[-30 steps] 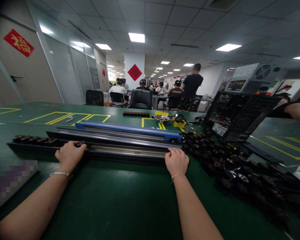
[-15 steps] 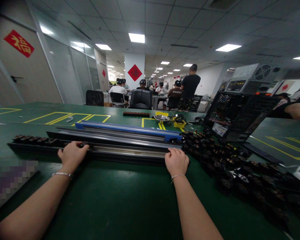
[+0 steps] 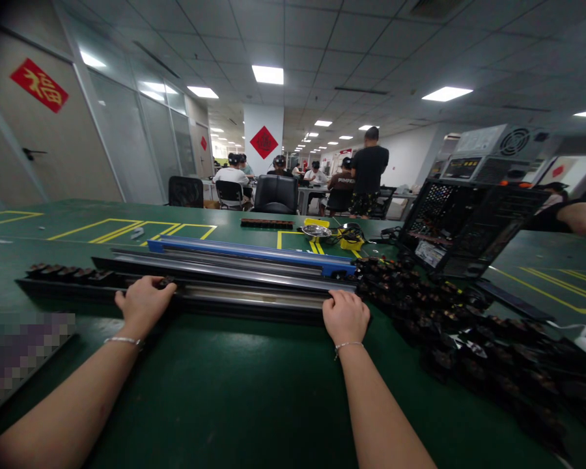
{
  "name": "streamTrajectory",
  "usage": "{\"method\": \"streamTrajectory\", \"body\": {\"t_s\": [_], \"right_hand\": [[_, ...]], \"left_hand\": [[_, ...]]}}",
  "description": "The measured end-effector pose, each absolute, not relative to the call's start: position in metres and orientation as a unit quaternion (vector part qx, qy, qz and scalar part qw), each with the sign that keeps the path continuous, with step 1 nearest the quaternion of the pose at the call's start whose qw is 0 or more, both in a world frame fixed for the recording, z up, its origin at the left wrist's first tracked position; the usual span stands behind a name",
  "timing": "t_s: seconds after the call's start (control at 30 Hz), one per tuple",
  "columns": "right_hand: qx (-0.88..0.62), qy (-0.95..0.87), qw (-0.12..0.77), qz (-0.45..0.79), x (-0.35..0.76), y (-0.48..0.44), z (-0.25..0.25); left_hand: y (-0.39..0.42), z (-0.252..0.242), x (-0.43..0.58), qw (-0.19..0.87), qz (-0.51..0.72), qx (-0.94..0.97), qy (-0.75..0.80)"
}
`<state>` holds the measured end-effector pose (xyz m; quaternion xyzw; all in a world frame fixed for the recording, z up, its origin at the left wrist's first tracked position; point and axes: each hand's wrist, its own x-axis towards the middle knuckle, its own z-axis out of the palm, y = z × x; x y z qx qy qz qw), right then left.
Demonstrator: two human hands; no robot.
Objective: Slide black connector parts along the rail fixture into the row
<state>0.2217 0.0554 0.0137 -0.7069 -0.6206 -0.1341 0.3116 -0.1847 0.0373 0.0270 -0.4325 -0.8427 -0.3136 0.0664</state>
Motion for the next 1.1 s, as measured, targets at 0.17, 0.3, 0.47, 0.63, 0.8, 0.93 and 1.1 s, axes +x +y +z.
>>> {"method": "streamTrajectory", "body": {"t_s": [0.17, 0.3, 0.47, 0.63, 0.8, 0.93, 1.1], "right_hand": [[-0.704, -0.625, 0.310, -0.137, 0.222, 0.055, 0.014], [-0.704, -0.623, 0.311, -0.139, 0.221, 0.055, 0.014], [-0.706, -0.621, 0.309, -0.139, 0.221, 0.055, 0.014], [-0.706, -0.622, 0.310, -0.138, 0.222, 0.056, 0.014], [-0.706, -0.624, 0.307, -0.136, 0.222, 0.056, 0.014], [-0.706, -0.623, 0.308, -0.137, 0.222, 0.055, 0.014], [-0.707, -0.624, 0.305, -0.138, 0.222, 0.056, 0.014]], "left_hand": [[0.038, 0.026, -0.183, 0.068, -0.309, -0.437, -0.842], [0.038, 0.026, -0.181, 0.069, -0.311, -0.442, -0.839], [0.037, 0.027, -0.178, 0.065, -0.306, -0.448, -0.838], [0.037, 0.029, -0.175, 0.064, -0.304, -0.453, -0.836], [0.036, 0.029, -0.174, 0.063, -0.306, -0.460, -0.831], [0.036, 0.028, -0.174, 0.064, -0.310, -0.460, -0.830], [0.037, 0.027, -0.174, 0.064, -0.304, -0.465, -0.829]]}}
